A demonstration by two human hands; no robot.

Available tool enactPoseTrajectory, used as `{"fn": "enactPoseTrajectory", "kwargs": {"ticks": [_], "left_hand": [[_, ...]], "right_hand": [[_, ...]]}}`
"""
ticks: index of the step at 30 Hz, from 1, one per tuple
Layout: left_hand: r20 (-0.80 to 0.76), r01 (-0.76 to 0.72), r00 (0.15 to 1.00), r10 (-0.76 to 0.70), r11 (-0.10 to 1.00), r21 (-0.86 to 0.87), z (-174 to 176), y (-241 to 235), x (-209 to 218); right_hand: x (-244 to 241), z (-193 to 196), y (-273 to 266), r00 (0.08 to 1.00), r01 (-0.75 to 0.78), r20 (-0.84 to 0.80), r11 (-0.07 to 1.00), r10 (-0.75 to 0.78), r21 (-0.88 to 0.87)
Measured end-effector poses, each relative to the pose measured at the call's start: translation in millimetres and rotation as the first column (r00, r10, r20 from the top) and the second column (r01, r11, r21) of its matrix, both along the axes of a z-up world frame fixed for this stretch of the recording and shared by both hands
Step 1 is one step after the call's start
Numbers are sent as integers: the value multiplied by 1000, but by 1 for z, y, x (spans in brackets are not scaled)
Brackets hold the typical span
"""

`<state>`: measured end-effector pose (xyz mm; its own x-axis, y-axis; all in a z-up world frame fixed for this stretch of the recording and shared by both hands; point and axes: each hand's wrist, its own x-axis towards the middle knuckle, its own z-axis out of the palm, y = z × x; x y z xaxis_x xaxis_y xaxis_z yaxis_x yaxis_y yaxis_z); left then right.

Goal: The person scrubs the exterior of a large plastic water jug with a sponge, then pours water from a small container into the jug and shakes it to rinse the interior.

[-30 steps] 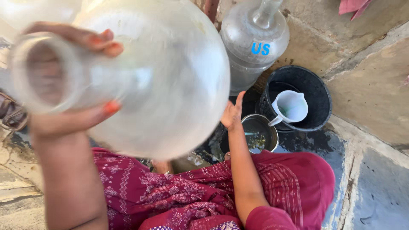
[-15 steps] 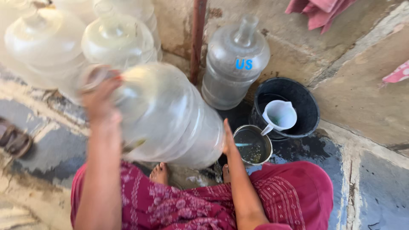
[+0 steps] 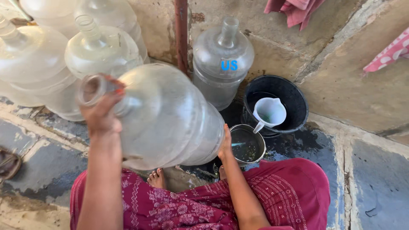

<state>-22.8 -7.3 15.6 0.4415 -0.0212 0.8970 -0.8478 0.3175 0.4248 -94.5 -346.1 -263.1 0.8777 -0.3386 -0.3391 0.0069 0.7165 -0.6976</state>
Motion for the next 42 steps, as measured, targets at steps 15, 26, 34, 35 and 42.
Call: {"fn": "enactPoseTrajectory", "kwargs": {"ticks": [15, 26, 34, 35, 42], "left_hand": [[-593, -68, 803, -64, 978, -197, -25, 24, 9], [-542, -73, 840, -23, 985, -155, -27, 87, 11], [-637, -111, 771, -1, 985, -135, -34, 35, 20], [-630, -107, 777, 0, 986, -132, -37, 47, 22], [-549, -100, 835, 35, 991, -89, -22, 106, 8]], "right_hand": [[-11, 10, -12, 985, 36, -159, 977, -70, -210], [-18, 74, -79, 800, 255, 582, 961, -146, -109], [-9, 15, -15, 990, -131, 41, 990, 133, -60], [-12, 26, -28, 994, -94, 48, 994, 96, -50], [-22, 144, -107, 839, -211, 492, 972, 232, -100]]}}
